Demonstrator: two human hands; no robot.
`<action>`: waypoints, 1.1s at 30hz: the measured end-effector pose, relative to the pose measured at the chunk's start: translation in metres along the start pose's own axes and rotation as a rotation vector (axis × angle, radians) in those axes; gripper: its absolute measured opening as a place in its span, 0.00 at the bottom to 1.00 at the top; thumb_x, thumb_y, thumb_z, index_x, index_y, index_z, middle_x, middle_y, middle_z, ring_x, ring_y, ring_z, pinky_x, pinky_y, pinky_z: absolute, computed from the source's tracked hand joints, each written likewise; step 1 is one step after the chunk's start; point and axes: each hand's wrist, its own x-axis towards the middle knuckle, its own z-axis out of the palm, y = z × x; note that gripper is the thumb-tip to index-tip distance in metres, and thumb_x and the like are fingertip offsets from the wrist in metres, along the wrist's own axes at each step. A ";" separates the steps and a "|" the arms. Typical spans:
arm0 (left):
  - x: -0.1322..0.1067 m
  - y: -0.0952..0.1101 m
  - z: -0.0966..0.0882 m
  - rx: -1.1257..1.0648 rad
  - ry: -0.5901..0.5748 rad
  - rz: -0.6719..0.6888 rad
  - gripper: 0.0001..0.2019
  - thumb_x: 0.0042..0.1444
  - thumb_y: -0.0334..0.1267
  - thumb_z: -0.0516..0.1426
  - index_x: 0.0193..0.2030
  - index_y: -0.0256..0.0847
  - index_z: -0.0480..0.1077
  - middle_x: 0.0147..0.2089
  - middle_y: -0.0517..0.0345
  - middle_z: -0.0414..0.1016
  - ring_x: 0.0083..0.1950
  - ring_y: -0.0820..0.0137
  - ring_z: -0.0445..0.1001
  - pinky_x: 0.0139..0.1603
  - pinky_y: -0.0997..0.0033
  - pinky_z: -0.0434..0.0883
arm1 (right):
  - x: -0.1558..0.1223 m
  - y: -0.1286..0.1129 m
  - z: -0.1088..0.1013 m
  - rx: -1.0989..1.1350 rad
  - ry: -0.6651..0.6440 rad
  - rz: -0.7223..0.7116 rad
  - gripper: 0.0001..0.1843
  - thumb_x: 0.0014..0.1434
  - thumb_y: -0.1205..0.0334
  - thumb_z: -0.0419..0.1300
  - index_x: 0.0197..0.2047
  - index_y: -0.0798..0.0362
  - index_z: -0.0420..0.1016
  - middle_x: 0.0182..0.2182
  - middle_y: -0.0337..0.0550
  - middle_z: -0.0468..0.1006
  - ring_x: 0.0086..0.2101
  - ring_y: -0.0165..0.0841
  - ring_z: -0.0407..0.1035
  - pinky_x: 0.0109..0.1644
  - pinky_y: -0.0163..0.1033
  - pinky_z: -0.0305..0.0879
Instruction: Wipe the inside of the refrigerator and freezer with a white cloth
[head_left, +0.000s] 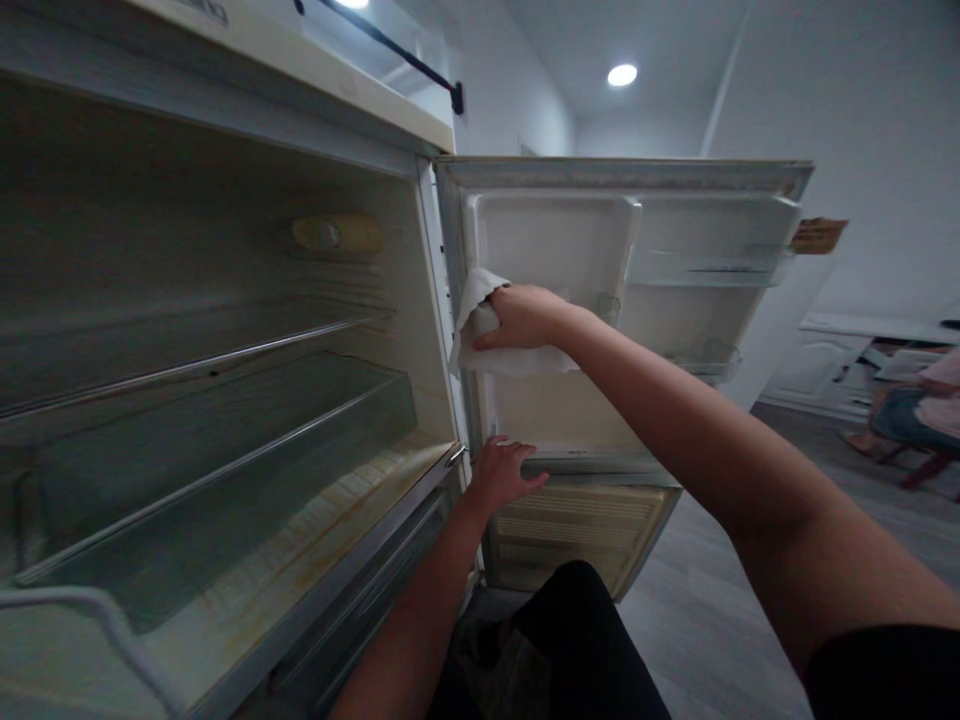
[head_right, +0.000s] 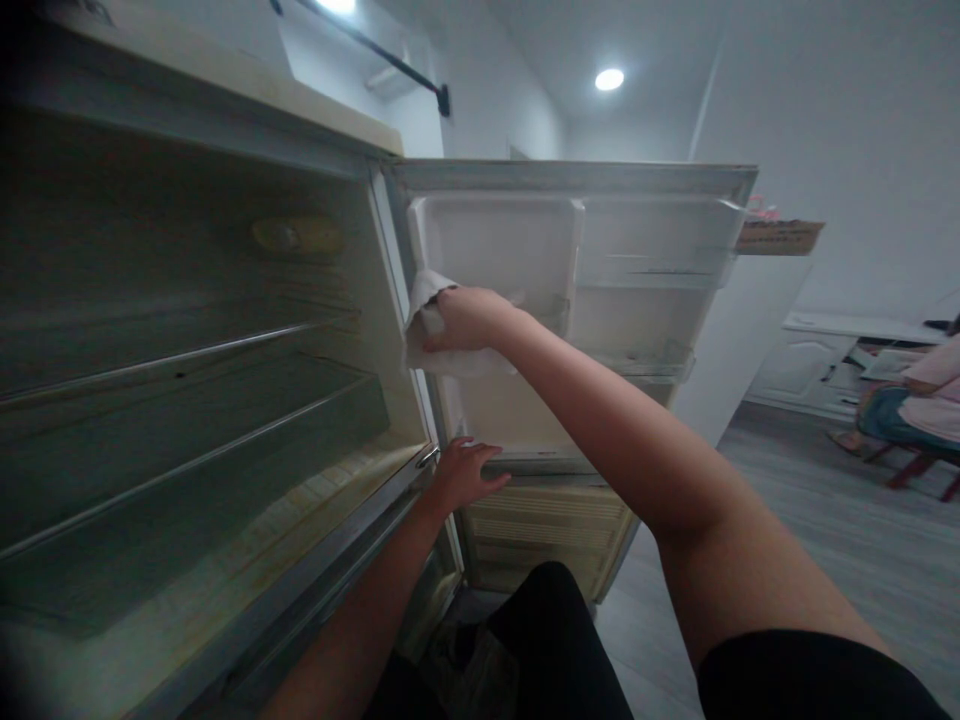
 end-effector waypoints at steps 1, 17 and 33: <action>0.000 0.000 0.001 -0.003 -0.002 0.006 0.27 0.58 0.58 0.61 0.57 0.42 0.76 0.55 0.52 0.82 0.58 0.57 0.78 0.71 0.53 0.60 | 0.000 0.000 0.001 -0.002 0.002 0.010 0.37 0.59 0.36 0.61 0.58 0.59 0.77 0.50 0.61 0.80 0.47 0.51 0.76 0.49 0.48 0.70; 0.002 -0.001 0.009 0.004 0.030 0.027 0.26 0.58 0.58 0.60 0.56 0.44 0.76 0.54 0.53 0.82 0.56 0.57 0.78 0.70 0.51 0.60 | -0.048 0.046 -0.010 -0.008 -0.084 0.116 0.31 0.61 0.32 0.58 0.47 0.52 0.81 0.40 0.52 0.83 0.37 0.42 0.76 0.36 0.40 0.62; 0.002 -0.002 0.001 0.002 0.037 0.060 0.24 0.59 0.55 0.61 0.56 0.44 0.76 0.54 0.52 0.82 0.56 0.57 0.79 0.69 0.51 0.62 | -0.099 0.092 0.047 -0.266 0.215 0.020 0.18 0.62 0.59 0.51 0.37 0.48 0.83 0.35 0.52 0.80 0.48 0.48 0.72 0.62 0.61 0.61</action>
